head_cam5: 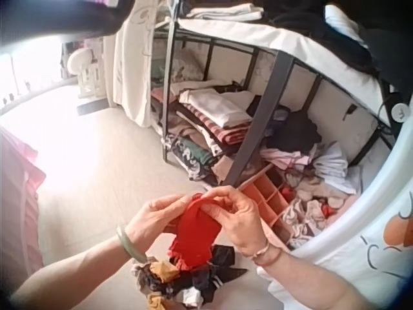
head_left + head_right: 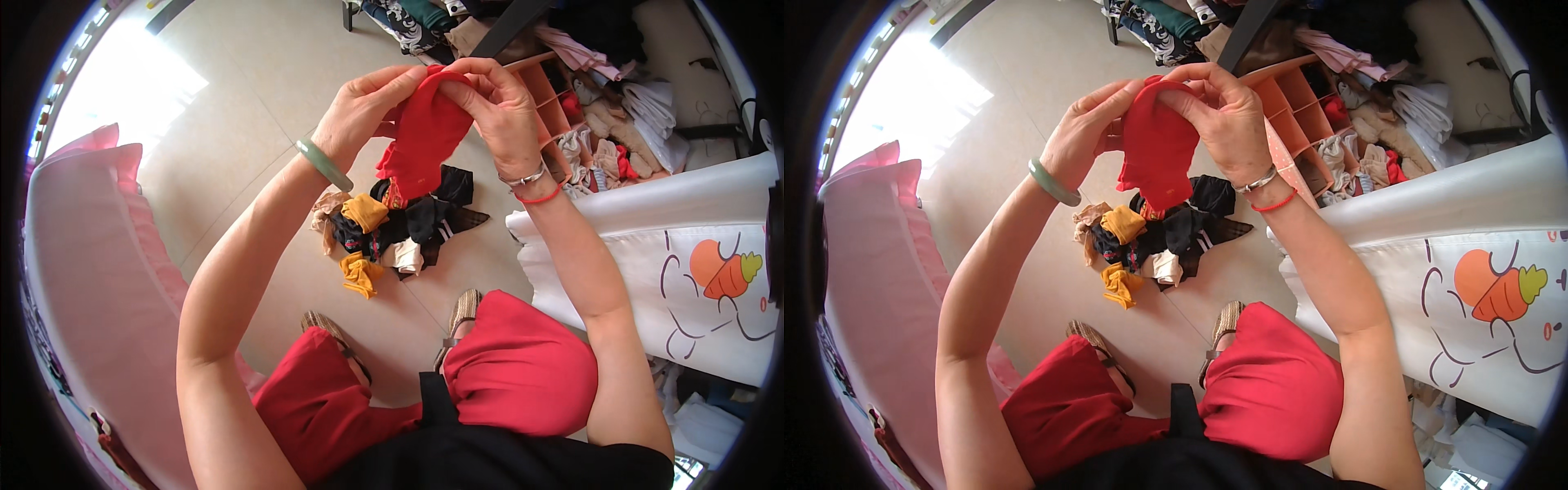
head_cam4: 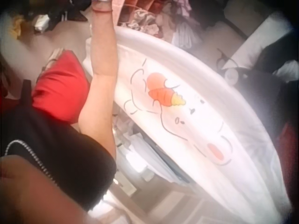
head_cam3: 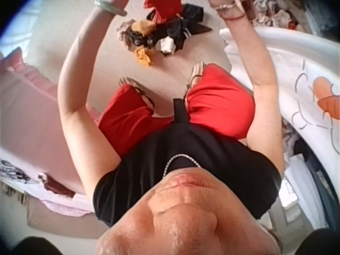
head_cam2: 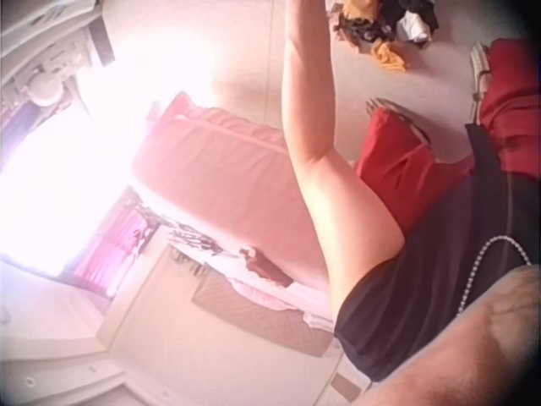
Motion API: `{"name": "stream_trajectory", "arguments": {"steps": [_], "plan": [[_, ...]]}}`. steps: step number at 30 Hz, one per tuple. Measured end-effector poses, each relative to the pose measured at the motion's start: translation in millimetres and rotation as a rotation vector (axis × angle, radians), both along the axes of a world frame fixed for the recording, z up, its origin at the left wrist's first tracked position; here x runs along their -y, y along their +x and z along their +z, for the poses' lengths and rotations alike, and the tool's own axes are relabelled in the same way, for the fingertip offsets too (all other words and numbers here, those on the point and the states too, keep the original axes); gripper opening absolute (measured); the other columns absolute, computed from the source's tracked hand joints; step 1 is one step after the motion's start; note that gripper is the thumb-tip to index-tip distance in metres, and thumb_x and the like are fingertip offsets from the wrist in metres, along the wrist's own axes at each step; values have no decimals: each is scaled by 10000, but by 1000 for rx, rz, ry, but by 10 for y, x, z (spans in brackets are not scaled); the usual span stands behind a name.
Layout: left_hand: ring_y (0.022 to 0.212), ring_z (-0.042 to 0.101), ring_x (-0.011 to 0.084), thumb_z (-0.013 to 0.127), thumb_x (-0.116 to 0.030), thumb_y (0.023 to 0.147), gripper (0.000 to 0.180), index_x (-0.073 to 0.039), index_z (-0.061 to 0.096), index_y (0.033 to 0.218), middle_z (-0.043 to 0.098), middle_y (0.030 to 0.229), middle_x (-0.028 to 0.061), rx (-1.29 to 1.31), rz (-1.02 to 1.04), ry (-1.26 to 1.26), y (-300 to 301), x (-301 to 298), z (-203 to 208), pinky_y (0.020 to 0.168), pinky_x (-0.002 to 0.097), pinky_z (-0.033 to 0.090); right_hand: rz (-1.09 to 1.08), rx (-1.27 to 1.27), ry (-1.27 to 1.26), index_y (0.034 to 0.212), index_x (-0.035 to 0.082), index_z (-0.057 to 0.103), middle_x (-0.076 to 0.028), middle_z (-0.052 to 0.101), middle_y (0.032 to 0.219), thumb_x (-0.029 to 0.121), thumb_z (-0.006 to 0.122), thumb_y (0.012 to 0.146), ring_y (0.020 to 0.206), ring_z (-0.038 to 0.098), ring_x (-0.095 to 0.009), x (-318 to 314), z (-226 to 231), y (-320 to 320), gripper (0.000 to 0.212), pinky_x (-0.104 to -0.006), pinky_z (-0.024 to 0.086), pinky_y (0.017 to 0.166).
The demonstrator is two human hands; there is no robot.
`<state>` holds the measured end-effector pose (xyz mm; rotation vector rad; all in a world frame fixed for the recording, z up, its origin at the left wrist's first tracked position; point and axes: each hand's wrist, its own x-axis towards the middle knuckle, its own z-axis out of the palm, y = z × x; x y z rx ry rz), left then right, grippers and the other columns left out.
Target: The person sits on the floor and folds various small clothing items, including socks and underwear, one by one. They pick up each item from a pile, fold it into a compact shape, and place it into a pink fabric organizer box with multiple compartments.
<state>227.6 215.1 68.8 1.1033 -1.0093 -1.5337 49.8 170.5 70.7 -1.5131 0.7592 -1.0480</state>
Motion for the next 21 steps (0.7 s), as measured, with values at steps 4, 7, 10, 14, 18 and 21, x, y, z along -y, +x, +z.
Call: {"name": "stream_trajectory", "arguments": {"steps": [4, 7, 10, 14, 18, 21], "plan": [[850, 634, 89, 582, -252, 937, 318, -36, 602, 1170, 674, 966, 44, 9, -2, -124, -68, -23, 37, 786, 248, 525, -60, -46, -10, 1039, 49, 615, -9, 665, 816, 83, 669, 864, 758, 609, -65, 4, -16, -19, 187, -201, 500, 693], [852, 628, 76, 607, -157, 920, 261, -21, 615, 1143, 689, 931, 49, 75, 56, -263, -79, 15, -36, 771, 238, 528, -54, 35, 4, 1058, 30, 603, -10, 661, 851, 116, 664, 875, 786, 603, -67, 17, -37, -26, 211, -211, 493, 713], [832, 624, 62, 591, -99, 923, 218, -18, 630, 1121, 691, 899, 46, 119, 92, -316, -84, 6, 15, 748, 215, 528, -134, -47, -71, 1059, 11, 598, -17, 657, 897, 127, 646, 889, 837, 598, -70, 40, 13, -3, 211, -218, 486, 758], [817, 620, 58, 601, -83, 914, 217, -26, 640, 1120, 688, 879, 38, 114, 122, -344, -44, -32, 73, 737, 207, 527, 134, -9, 116, 1057, 7, 599, -25, 650, 929, 132, 636, 895, 865, 595, -74, -23, 176, -49, 208, -217, 479, 788], [783, 616, 55, 604, -50, 905, 205, -29, 653, 1102, 682, 844, 29, 125, 244, -414, -65, -50, 113, 714, 195, 520, 45, 40, 20, 998, 12, 585, -27, 645, 894, 130, 627, 899, 844, 592, -64, -51, 145, -53, 159, -211, 483, 765], [803, 613, 60, 599, -92, 918, 217, -22, 638, 1119, 677, 862, 32, 255, 286, -440, -71, -91, 237, 741, 196, 505, 11, 24, 56, 992, 21, 566, -26, 640, 848, 141, 620, 906, 790, 592, -56, -145, 268, -44, 156, -199, 489, 715]]}}
